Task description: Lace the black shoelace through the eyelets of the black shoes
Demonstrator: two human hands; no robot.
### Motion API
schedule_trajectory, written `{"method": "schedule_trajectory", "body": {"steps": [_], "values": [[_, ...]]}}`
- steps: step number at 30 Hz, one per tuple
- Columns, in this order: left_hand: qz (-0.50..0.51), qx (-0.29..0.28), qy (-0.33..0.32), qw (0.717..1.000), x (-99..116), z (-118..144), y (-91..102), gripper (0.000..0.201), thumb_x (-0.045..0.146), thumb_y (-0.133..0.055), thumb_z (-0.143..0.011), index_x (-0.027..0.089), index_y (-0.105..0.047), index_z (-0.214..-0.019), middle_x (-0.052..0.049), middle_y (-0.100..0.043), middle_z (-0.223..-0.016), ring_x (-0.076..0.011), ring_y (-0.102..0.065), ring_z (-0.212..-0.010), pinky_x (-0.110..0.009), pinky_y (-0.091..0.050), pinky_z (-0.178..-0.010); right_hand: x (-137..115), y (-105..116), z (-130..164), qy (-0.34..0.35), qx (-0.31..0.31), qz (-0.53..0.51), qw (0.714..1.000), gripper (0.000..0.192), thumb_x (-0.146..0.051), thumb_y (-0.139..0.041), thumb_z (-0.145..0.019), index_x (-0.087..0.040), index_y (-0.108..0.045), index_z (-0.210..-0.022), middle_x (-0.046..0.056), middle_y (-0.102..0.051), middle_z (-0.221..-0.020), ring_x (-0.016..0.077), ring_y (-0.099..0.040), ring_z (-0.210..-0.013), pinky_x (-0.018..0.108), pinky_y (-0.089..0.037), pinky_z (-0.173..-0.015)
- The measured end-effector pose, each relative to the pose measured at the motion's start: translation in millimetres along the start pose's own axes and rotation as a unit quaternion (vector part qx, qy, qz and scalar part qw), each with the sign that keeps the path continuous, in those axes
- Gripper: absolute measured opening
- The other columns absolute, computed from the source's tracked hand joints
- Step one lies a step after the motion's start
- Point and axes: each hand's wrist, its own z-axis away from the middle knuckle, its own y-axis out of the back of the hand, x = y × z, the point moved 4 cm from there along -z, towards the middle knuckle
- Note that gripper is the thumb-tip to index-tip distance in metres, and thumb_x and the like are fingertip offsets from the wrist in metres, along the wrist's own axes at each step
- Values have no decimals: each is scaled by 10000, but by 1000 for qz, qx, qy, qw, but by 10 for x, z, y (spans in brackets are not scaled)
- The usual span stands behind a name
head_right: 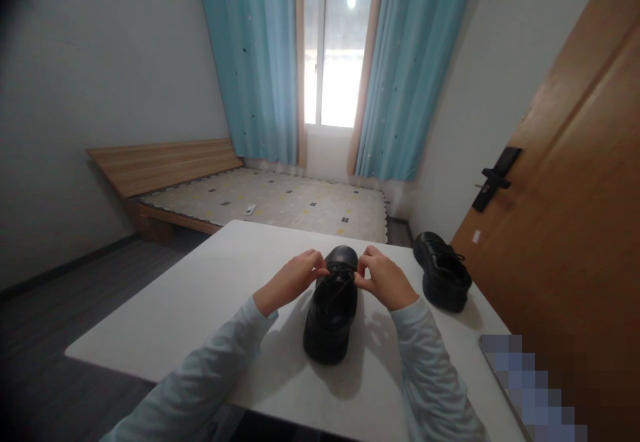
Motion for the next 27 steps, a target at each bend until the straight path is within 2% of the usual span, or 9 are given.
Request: {"method": "schedule_trajectory", "body": {"steps": [3, 8, 15, 18, 22, 24, 27], "values": [[4, -19, 2, 1000, -7, 26, 50, 136, 283, -506, -844, 160, -564, -839, -47, -604, -888, -156, -578, -786, -264, -448, -718, 30, -5, 4, -11, -3, -10, 1000, 145, -211, -583, -700, -175, -524, -572, 6, -497, -714, 116, -497, -593, 248, -381, -588], [-18, -4, 4, 1000, -6, 57, 111, 116, 273, -535, -783, 173, -587, -759, -30, -621, -829, -154, -586, -758, -255, -442, -698, 40, -29, 25, -32, -40, -30, 998, 127, -181, -562, -673, -171, -530, -551, 5, -517, -672, 111, -486, -567, 243, -364, -566], [-13, -30, 43, 999, -56, 52, 50, 94, 255, -537, -719, 177, -583, -696, -26, -635, -756, -161, -581, -693, -255, -422, -637, 40, -30, 46, -36, -95, -43, 994, 114, -127, -550, -653, -170, -540, -547, 6, -533, -655, 113, -494, -584, 239, -376, -564], [18, -32, 46, 998, -78, 46, 21, 81, 239, -539, -708, 174, -573, -674, -23, -624, -729, -153, -574, -669, -253, -424, -628, 78, -45, 53, -52, -107, -73, 990, 128, -172, -559, -676, -171, -529, -552, 5, -529, -630, 108, -496, -539, 235, -381, -503], [91, 32, 38, 995, -69, 30, 59, 98, 229, -548, -710, 162, -554, -781, -27, -600, -814, -129, -558, -664, -246, -441, -629, 183, -95, 79, -113, -136, -161, 971, 174, -340, -553, -736, -185, -515, -668, -22, -506, -550, 97, -460, -419, 209, -345, -350], [131, 74, 20, 988, -25, 15, 95, 180, 215, -551, -715, 155, -540, -884, -40, -586, -908, -124, -555, -708, -240, -454, -641, 195, -86, 65, -117, -113, -193, 968, 241, -427, -536, -757, -188, -518, -734, -11, -529, -589, 112, -493, -465, 202, -354, -338], [146, 101, -23, 984, 89, -14, 109, 238, 223, -560, -734, 163, -548, -964, -51, -567, -973, -143, -548, -817, -253, -464, -712, 136, -45, 4, -100, -42, -209, 972, 321, -496, -481, -793, -181, -536, -774, 16, -558, -676, 128, -527, -562, 211, -388, -392]]}}
